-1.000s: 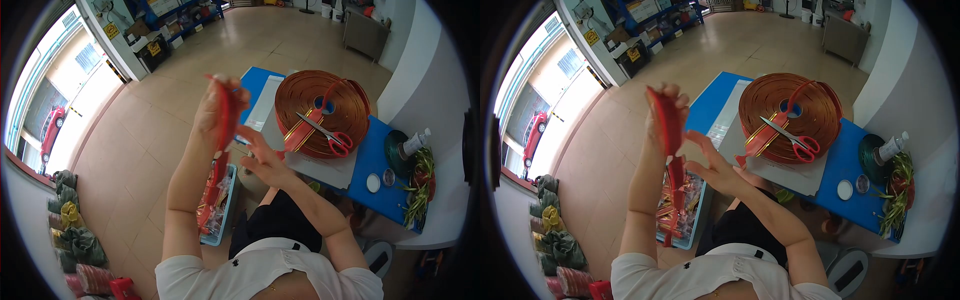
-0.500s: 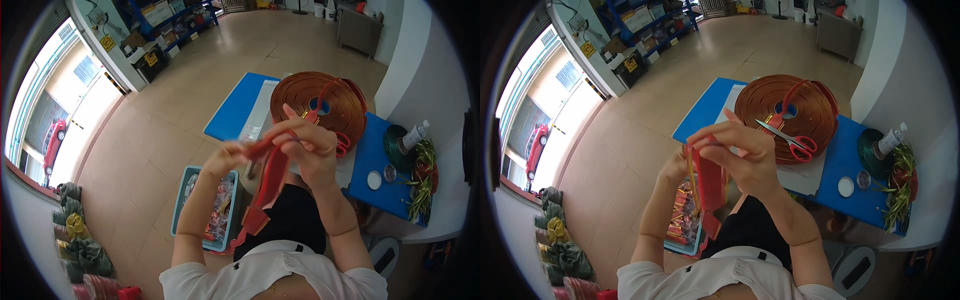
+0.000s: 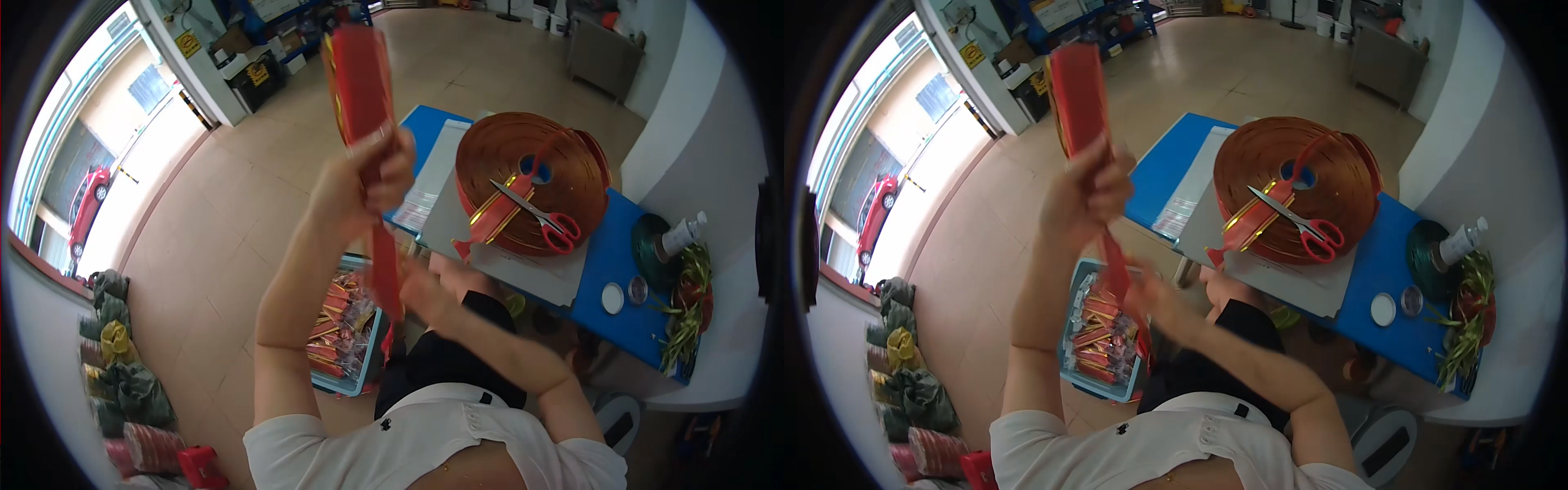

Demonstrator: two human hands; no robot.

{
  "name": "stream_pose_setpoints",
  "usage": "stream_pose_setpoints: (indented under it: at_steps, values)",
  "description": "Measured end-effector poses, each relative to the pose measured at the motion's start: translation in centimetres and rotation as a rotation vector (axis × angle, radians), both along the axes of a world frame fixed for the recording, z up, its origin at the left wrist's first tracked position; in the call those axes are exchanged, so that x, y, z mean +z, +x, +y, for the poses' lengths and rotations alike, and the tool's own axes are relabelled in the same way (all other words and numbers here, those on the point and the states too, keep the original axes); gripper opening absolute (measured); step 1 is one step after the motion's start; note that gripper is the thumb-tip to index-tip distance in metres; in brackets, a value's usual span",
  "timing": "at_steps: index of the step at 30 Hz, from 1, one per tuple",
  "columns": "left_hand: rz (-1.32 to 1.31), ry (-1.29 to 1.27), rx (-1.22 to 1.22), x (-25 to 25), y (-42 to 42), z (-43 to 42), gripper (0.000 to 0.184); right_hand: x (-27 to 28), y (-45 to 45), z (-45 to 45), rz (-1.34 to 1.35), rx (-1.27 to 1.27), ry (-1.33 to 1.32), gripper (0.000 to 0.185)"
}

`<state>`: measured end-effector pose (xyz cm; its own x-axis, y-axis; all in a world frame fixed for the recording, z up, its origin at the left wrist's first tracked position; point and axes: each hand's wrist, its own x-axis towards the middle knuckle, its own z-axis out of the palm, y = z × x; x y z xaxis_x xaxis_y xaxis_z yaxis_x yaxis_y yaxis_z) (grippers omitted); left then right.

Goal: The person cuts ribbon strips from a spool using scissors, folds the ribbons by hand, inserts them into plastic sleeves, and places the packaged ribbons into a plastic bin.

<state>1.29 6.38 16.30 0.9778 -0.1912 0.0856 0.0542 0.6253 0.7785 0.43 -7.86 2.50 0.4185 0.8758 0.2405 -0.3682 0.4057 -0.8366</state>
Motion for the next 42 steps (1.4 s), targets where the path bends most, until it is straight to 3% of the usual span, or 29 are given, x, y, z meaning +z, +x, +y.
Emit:
stream_pose_setpoints:
  at_steps: [1,5,8,11,14,16,17,20,23,24,25,26,27,28,29,32,35,38,42]
  values:
    - [-0.042,0.02,0.082,1.3,0.7,1.0,0.023,1.0,-2.2,-1.1,-0.1,0.084,-0.162,0.051]
    - [-0.169,0.101,0.329,4.5,2.2,5.0,0.022,-0.7,-4.5,-1.2,0.018,-0.03,-0.186,0.03]
    - [-0.207,0.076,0.343,4.9,2.5,7.6,0.025,2.4,-2.9,-2.4,-0.042,-0.185,-0.188,0.014]
    - [-0.23,0.21,0.551,0.5,2.9,8.8,0.039,6.1,-0.7,-3.7,-0.741,-0.657,-0.054,0.012]
    - [-0.301,0.161,0.202,-7.1,2.2,4.1,0.058,10.8,1.9,-4.4,-0.934,-0.906,0.093,0.013]
    - [-0.13,-0.012,0.284,-7.7,-1.5,-4.0,0.061,12.3,3.2,-3.8,-0.782,-0.939,-0.024,0.014]
    - [-0.042,-0.091,0.308,-7.9,-3.2,-5.8,0.057,12.8,3.7,-3.7,-0.707,-0.949,-0.086,0.015]
    - [-0.47,0.324,-0.044,-10.4,-3.6,-5.4,0.046,11.8,6.0,-3.1,-0.65,-0.869,-0.121,0.019]
    - [0.251,0.594,0.035,-8.0,-5.3,-4.3,0.042,9.1,6.9,-2.2,-0.33,-0.767,-0.086,0.031]
    - [0.278,0.661,0.172,-5.9,-5.2,-3.7,0.036,7.9,6.3,-1.8,-0.203,-0.684,-0.06,0.035]
    - [0.104,0.473,0.134,-5.9,-4.0,-1.6,0.036,6.4,5.0,-1.4,-0.078,-0.599,-0.035,0.04]
    - [0.043,0.526,0.294,-7.4,-2.1,1.7,0.032,4.1,3.7,-0.5,0.011,-0.331,0.029,0.042]
    - [-0.052,0.25,0.293,-4.5,-1.6,2.2,0.028,1.7,2.1,-0.4,-0.006,-0.149,0.005,0.043]
    - [-0.119,0.177,0.332,-2.1,-1.3,3.1,0.027,-0.8,0.5,-0.3,-0.036,0.029,-0.028,0.044]
    - [-0.19,0.107,0.371,-0.3,-1.0,4.3,0.025,-2.2,-0.8,-0.7,-0.175,0.12,-0.142,0.045]
    - [-0.304,-0.005,0.27,2.4,-0.4,8.1,0.023,-2.7,-1.8,-1.0,-0.245,0.298,-0.292,0.055]
    - [-0.337,-0.051,0.251,3.3,-0.2,8.6,0.024,-0.2,-2.0,-0.2,-0.573,-0.332,-0.273,0.064]
    - [-0.352,-0.084,0.145,4.4,-0.1,6.7,0.023,1.2,0.1,2.2,-0.693,-0.636,-0.156,0.071]
    - [-0.365,-0.106,0.024,6.1,-0.1,4.6,0.022,0.6,2.1,4.5,-0.584,-0.476,-0.115,0.05]
